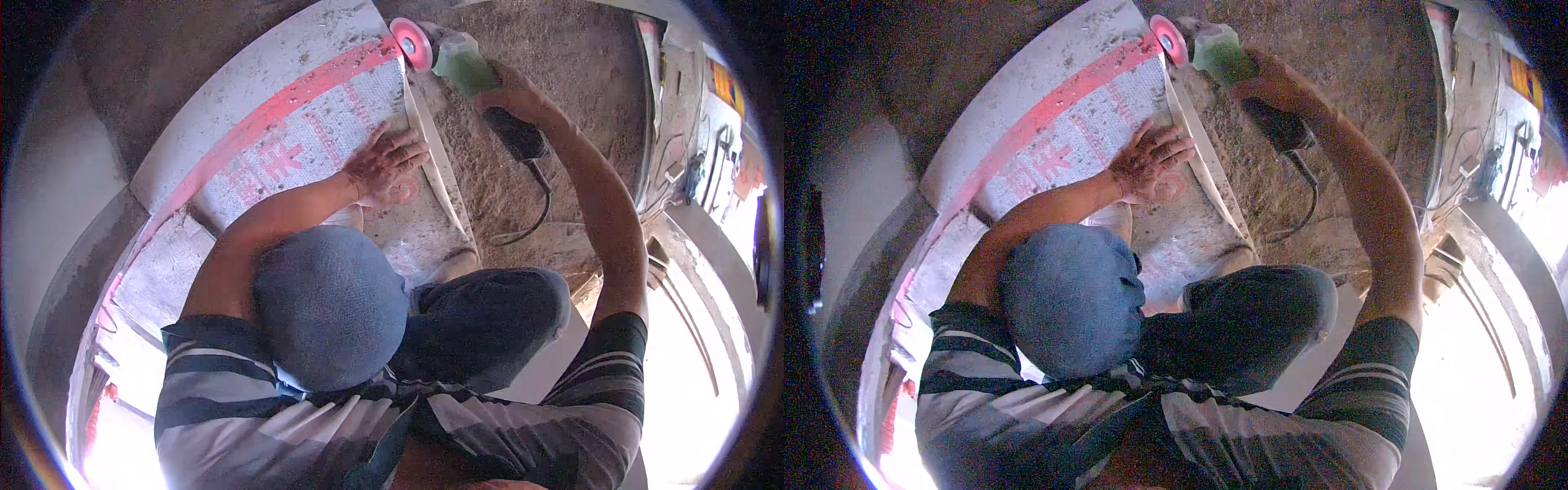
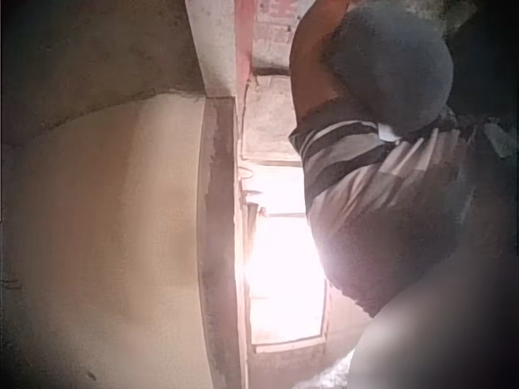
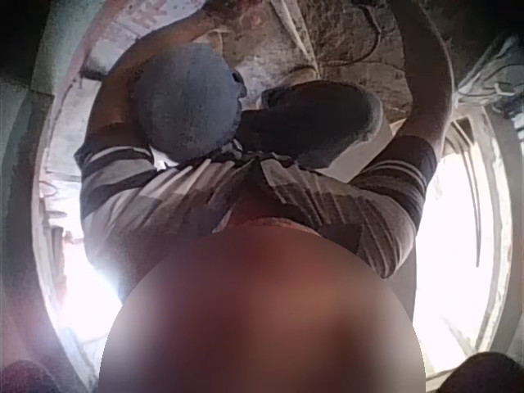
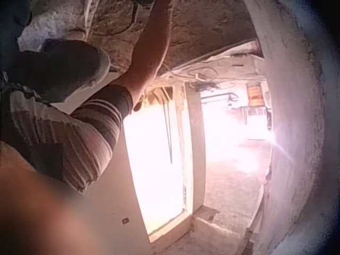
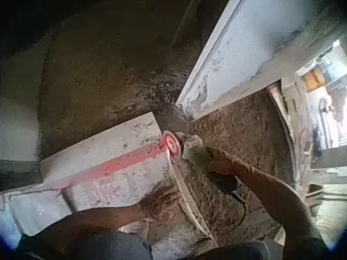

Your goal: Grinding the edge of a concrete or stone block using a handheld angle grinder.

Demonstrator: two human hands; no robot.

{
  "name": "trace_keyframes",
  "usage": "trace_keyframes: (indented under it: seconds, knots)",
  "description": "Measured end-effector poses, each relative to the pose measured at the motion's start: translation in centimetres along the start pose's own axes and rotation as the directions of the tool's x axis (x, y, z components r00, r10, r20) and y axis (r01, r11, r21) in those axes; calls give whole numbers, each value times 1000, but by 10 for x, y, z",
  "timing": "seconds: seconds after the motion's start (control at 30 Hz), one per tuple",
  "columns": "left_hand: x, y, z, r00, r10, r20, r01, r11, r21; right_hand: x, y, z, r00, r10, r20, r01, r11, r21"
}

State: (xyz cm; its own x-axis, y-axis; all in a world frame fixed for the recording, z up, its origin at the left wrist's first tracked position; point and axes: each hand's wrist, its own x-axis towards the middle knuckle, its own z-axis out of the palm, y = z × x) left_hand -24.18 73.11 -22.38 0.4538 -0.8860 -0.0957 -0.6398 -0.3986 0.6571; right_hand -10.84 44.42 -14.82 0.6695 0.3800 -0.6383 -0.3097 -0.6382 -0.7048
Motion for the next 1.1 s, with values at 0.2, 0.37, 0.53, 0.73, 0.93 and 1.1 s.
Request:
trace_keyframes:
  seconds: [0.2,0.37,0.53,0.73,0.93,1.1]
  knots:
    - [-1,-1,1,1000,8,-19,-8,1000,-6,5,-9,0,992,118,-49,-123,986,-112]
    - [0,-2,2,1000,16,-10,-15,999,52,3,-20,-6,998,63,-21,-64,994,-85]
    - [-1,-2,0,1000,7,3,-7,1000,7,9,-26,-6,996,87,-32,-89,994,-64]
    - [-1,-2,-2,997,27,-66,-31,998,-60,16,-24,-13,996,76,-39,-79,993,-92]
    - [-1,-2,2,998,23,-64,-26,999,-33,25,-22,-14,992,-113,-61,113,994,3]
    - [-2,-2,7,994,22,-109,-26,999,-36,31,-17,-20,997,-42,-64,29,981,-194]
